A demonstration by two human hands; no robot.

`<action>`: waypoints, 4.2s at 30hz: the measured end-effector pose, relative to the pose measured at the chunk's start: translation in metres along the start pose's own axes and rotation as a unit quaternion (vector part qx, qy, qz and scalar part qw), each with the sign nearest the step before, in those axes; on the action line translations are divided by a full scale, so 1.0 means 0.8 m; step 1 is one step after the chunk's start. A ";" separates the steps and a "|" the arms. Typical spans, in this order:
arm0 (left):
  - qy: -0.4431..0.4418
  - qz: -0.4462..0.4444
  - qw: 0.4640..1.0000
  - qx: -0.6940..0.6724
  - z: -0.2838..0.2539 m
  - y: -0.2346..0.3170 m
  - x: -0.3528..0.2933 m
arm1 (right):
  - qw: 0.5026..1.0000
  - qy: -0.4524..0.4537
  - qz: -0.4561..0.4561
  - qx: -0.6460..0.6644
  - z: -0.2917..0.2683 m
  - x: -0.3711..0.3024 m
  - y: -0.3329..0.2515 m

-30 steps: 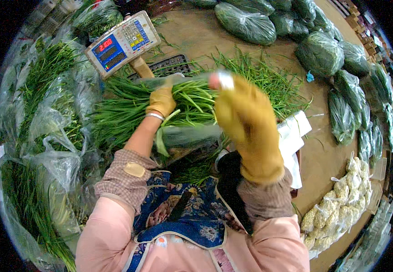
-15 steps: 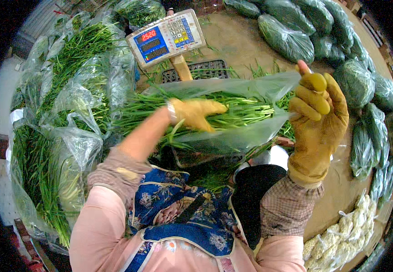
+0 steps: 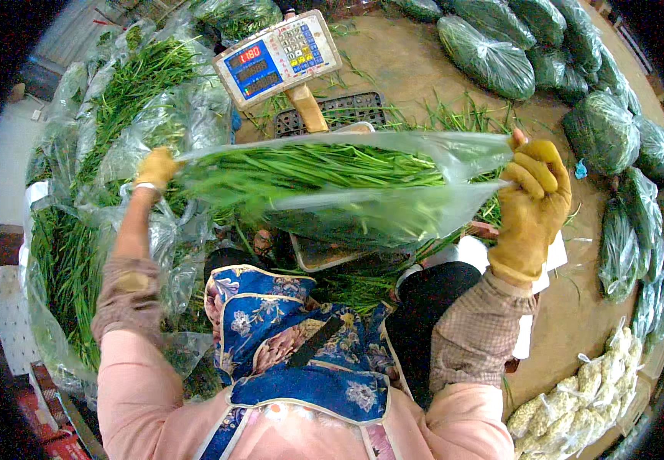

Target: The person gathers bunches of green onions from a large pile, places them into a plastic bag, and weighs the bag on a digital scale. They then remove the bag and repeat the process with another bunch of vegetables.

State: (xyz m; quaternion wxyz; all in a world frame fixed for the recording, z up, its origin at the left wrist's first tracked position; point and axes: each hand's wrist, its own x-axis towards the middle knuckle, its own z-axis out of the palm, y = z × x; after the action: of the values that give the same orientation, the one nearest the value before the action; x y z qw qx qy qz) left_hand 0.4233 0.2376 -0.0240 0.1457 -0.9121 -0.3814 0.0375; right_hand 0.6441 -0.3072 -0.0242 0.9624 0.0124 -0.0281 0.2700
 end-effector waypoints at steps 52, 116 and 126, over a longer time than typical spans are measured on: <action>-0.056 -0.391 0.888 -0.233 -0.037 -0.388 -0.577 | 0.466 -0.416 0.176 -0.761 0.044 -0.040 0.400; -0.017 -0.232 0.252 -0.939 0.074 0.062 -0.411 | 0.411 -0.457 0.059 -0.787 0.103 -0.108 0.542; -0.044 -0.217 0.322 -0.920 0.064 0.054 -0.409 | 0.628 -0.284 0.351 -0.634 0.089 -0.102 0.547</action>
State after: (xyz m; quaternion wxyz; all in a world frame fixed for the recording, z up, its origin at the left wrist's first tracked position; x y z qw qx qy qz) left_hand 0.2129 -0.0102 -0.0993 -0.8012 -0.3431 -0.3619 -0.3306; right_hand 0.3437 0.0213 0.0456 0.5094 -0.5354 -0.4665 0.4861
